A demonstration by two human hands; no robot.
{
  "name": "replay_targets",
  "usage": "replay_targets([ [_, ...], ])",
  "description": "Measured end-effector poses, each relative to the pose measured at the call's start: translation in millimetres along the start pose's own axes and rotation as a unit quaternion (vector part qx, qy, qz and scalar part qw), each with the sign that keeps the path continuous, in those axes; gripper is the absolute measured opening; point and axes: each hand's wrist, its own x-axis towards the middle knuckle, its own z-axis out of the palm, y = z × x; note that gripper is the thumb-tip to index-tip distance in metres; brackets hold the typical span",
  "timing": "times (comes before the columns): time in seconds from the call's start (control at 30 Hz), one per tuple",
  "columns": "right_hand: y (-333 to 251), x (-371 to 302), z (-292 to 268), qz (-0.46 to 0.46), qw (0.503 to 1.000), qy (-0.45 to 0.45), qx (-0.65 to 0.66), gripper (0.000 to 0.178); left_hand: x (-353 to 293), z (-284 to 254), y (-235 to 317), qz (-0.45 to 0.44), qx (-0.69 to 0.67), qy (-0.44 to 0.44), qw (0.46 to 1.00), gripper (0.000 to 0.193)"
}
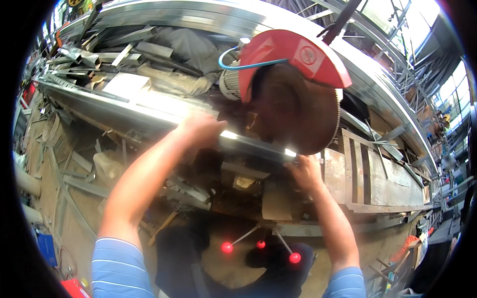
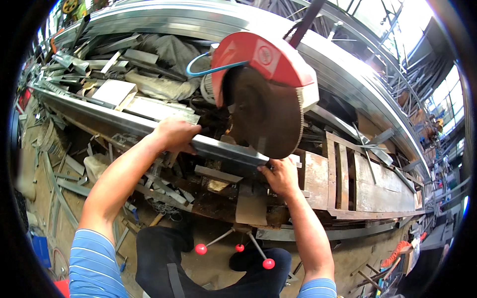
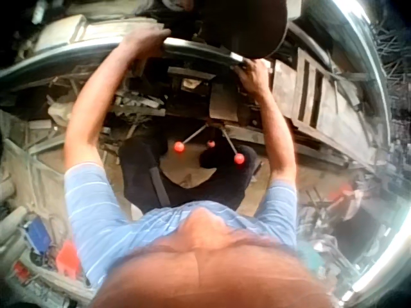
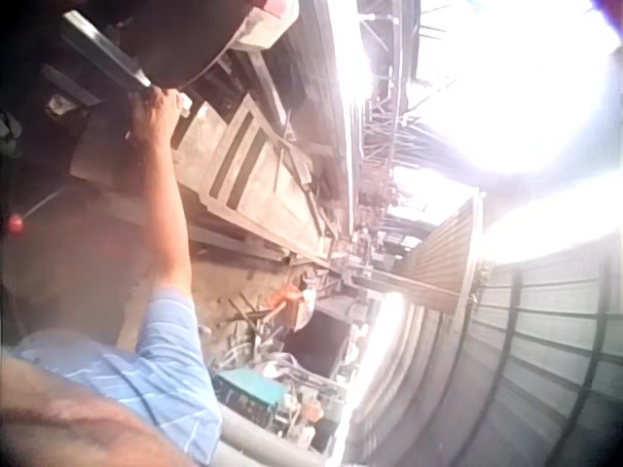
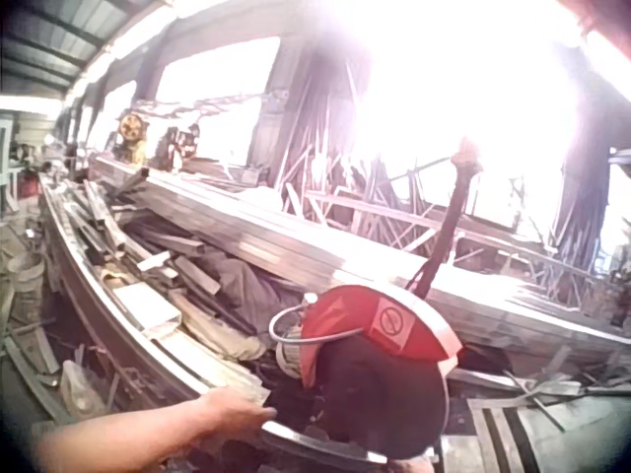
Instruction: The person selects a long metal profile from a stack, positions it in a chop saw, and cuts it. They then consult a document with diagrams, return to the saw, and cut another piece of metal. The person handles the metal pieces and the document throughout the process.
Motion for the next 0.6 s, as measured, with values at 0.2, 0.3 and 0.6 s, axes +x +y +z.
replay_targets([
  [0.2, -9, -3, -4, -0.003, 1.0, -0.004, -0.007, 0.035, -5, -7, 5, -0.013, -0.004, -0.011, 1.0, 0.053],
  [0.3, -8, -4, -2, 0.003, 1.0, -0.009, -0.002, 0.034, -6, -10, 7, -0.018, -0.002, -0.02, 1.0, 0.054],
  [0.6, 3, -6, -3, -0.011, 1.0, 0.022, -0.009, 0.035, 5, -11, 13, -0.023, 0.018, -0.026, 0.999, 0.058],
])
